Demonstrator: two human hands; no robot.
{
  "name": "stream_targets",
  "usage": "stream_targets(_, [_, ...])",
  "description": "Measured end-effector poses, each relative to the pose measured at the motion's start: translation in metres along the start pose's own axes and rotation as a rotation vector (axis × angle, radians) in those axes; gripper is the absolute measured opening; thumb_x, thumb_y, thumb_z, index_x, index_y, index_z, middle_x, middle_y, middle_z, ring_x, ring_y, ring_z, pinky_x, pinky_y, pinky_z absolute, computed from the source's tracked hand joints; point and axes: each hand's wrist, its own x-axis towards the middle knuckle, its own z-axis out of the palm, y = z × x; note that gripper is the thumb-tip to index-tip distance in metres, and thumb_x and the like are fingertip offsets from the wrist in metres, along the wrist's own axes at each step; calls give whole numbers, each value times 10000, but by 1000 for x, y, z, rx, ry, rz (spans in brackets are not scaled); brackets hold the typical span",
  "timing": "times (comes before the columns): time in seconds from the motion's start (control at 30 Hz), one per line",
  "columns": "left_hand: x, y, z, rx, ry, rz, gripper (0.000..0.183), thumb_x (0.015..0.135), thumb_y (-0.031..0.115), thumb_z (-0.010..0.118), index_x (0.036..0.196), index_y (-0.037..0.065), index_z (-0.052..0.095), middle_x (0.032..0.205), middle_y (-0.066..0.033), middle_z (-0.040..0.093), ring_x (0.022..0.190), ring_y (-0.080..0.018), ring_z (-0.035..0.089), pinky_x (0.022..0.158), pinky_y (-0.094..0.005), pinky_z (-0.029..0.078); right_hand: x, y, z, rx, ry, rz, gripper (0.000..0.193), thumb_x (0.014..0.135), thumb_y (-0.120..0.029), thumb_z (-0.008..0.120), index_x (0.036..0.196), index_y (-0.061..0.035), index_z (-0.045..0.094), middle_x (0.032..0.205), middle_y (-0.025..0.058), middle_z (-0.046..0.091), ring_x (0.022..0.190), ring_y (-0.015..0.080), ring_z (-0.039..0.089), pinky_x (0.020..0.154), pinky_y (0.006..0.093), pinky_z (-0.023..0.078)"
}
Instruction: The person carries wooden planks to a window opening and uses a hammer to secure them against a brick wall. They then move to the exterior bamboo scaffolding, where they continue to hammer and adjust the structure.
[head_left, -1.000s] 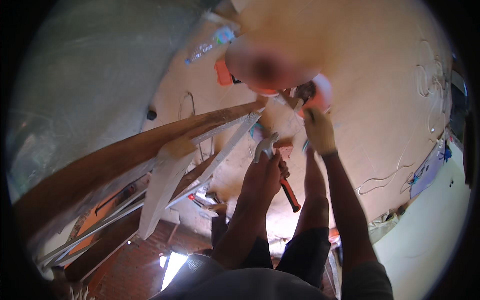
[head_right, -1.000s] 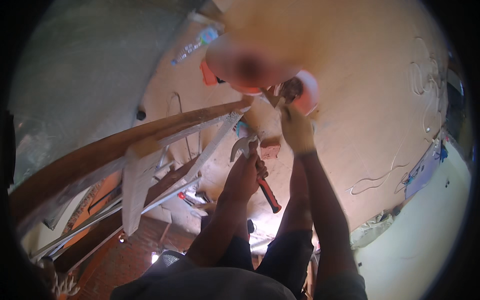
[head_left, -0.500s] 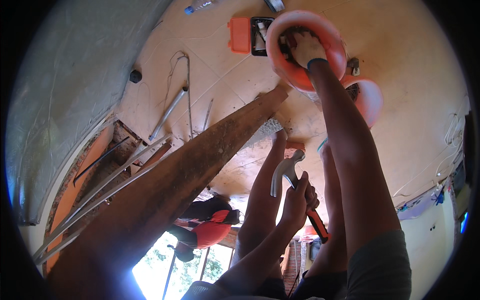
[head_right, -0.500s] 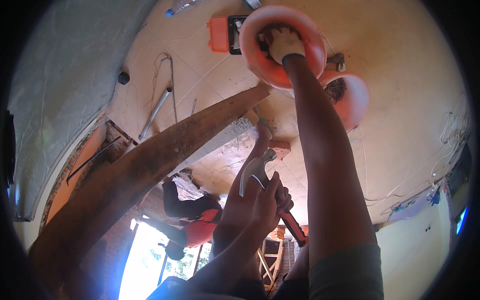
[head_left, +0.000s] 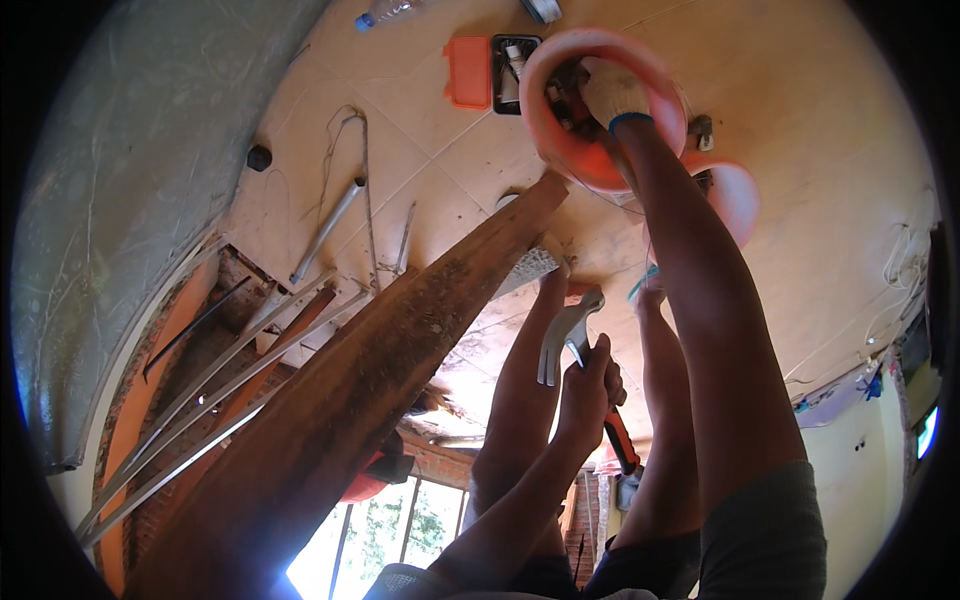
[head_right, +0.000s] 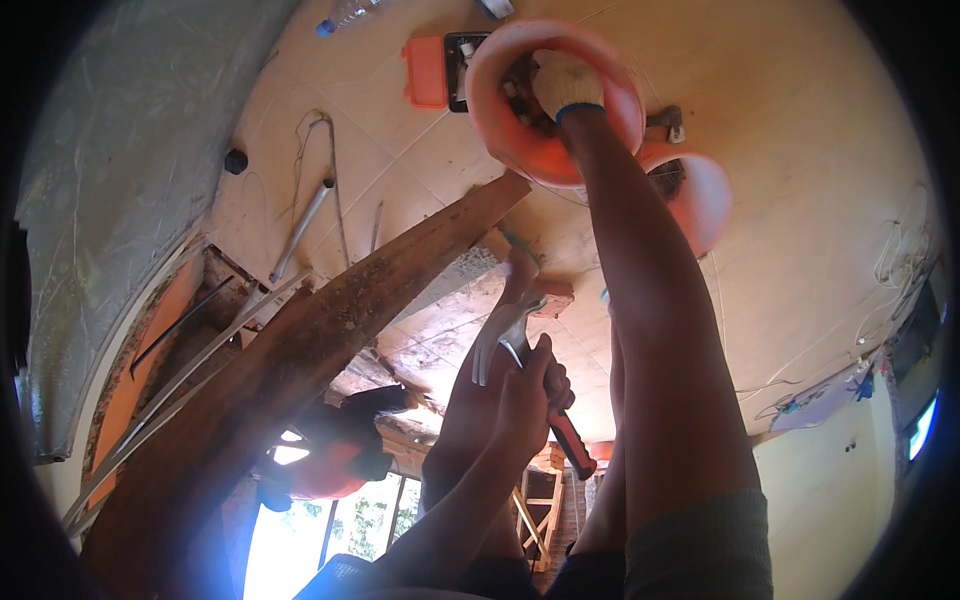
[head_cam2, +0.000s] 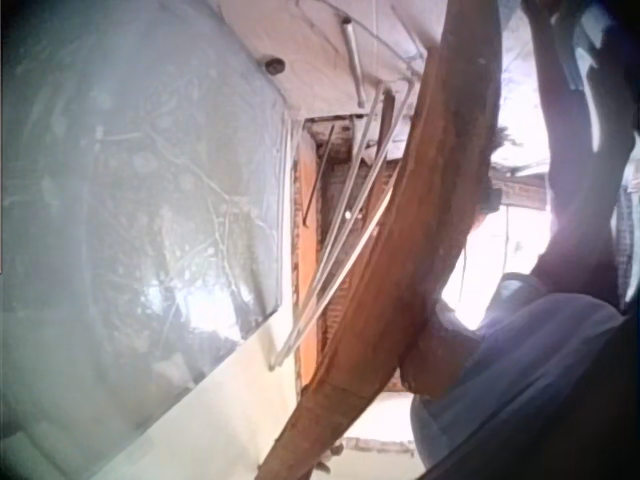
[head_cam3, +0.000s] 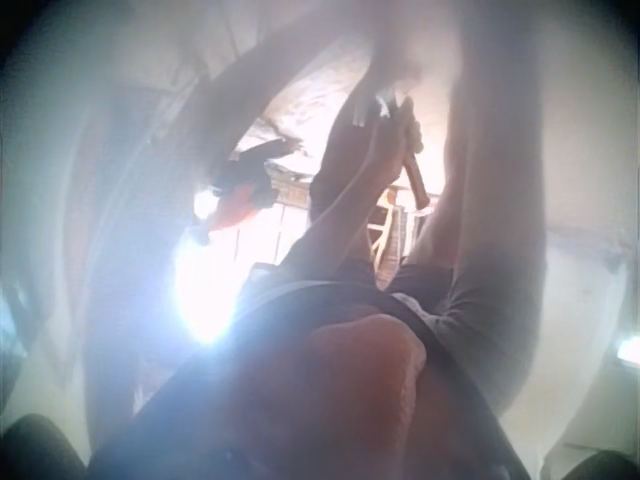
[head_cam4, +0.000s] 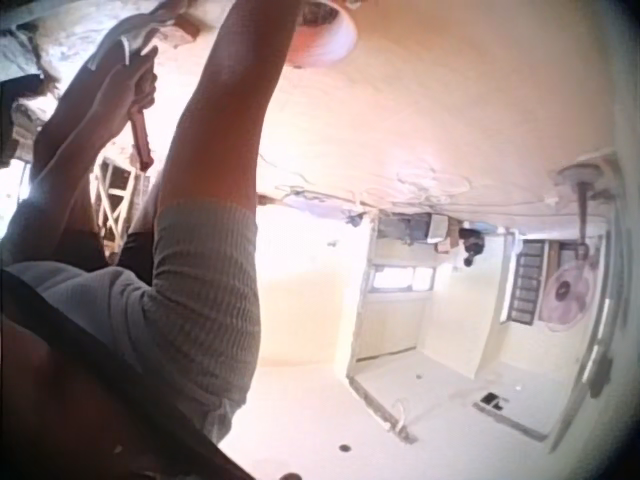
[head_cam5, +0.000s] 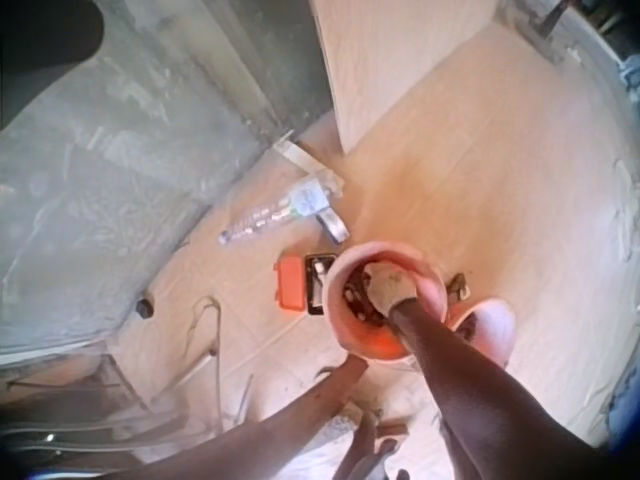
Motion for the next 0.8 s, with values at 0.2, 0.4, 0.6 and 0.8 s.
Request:
stream_targets(0.2, [-1,7,-2,-58,-69,-13,443,1026,333,536,657,158,364,525,46,320,409,-87,273,437,-280,255,-9,-18,17,-44,120,-87,218,916,-246,546,1055,-167,694,1083,142,688,975,329,667,866,448,533])
stream_targets(0.4, [-4,15,2,-25,18,10,475,1034,311,506,614,124,386,472,25,276,362,-109,222,418,-296,221,0,-10,-4,-64,-101,-218,315,908,-144,539,1161,-246,697,1191,96,654,1049,285,658,912,409,532])
stream_targets(0.6, [-9,23,8,-16,-43,28,485,1035,327,501,609,125,385,475,26,266,371,-110,228,425,-301,223,4,-13,-7,-386,-137,-257,299,901,-171,556,1145,-248,710,1192,98,659,1058,257,663,910,391,535])
stream_targets(0.8, [-9,23,9,27,-8,17,486,1035,325,501,605,126,394,468,27,268,367,-106,244,432,-297,242,12,-32,-13,-418,-315,-178,246,885,-184,579,1074,-132,726,1059,165,697,981,266,692,841,404,572])
